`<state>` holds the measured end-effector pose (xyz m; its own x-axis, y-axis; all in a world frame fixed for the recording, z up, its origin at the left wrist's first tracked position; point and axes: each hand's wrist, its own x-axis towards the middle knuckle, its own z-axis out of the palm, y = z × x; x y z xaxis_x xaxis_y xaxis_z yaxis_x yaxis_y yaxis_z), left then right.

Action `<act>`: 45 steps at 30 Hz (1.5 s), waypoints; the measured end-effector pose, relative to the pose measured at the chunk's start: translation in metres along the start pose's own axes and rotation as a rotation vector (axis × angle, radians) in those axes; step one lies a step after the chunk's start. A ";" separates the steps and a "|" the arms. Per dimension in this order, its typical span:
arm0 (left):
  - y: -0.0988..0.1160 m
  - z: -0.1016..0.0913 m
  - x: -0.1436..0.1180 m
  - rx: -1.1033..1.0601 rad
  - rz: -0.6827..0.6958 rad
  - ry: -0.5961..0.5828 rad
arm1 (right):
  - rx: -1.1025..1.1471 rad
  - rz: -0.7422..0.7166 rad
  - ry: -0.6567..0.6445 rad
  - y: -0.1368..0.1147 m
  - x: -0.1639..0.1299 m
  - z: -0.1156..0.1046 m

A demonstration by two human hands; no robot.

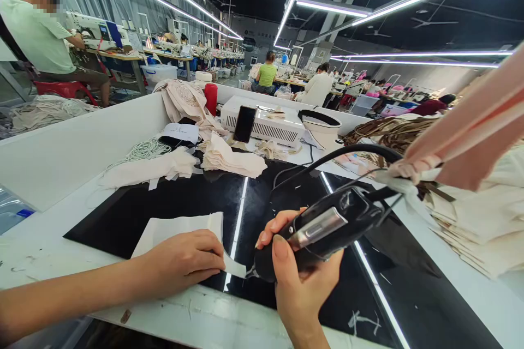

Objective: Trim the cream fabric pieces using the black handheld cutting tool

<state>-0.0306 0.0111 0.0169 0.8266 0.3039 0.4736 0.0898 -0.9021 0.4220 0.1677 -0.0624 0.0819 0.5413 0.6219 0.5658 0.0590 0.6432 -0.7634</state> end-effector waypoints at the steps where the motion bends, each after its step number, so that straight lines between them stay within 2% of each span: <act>1: 0.000 0.000 -0.001 -0.001 0.004 0.007 | 0.001 -0.003 0.010 0.000 0.001 0.000; 6: 0.001 0.002 -0.001 0.011 0.023 0.018 | 0.010 -0.039 0.045 0.001 0.005 0.003; 16: -0.001 0.005 -0.003 -0.023 0.018 0.041 | 0.019 -0.013 0.013 0.006 0.002 0.004; 27: 0.002 -0.001 0.000 -0.105 -0.043 -0.042 | 0.028 -0.041 0.006 0.005 0.000 0.001; 32: 0.004 -0.002 -0.001 -0.066 -0.001 -0.052 | 0.021 -0.041 0.006 0.003 0.000 0.002; 39: 0.006 0.000 -0.006 -0.058 -0.038 -0.068 | 0.013 -0.037 0.020 0.003 -0.002 0.003; 45: 0.009 -0.003 -0.009 -0.003 -0.006 -0.104 | 0.006 -0.022 0.035 0.002 -0.003 0.003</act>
<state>-0.0390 0.0007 0.0186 0.8793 0.2759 0.3881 0.0938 -0.8994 0.4269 0.1640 -0.0617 0.0790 0.5691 0.5914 0.5713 0.0662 0.6596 -0.7487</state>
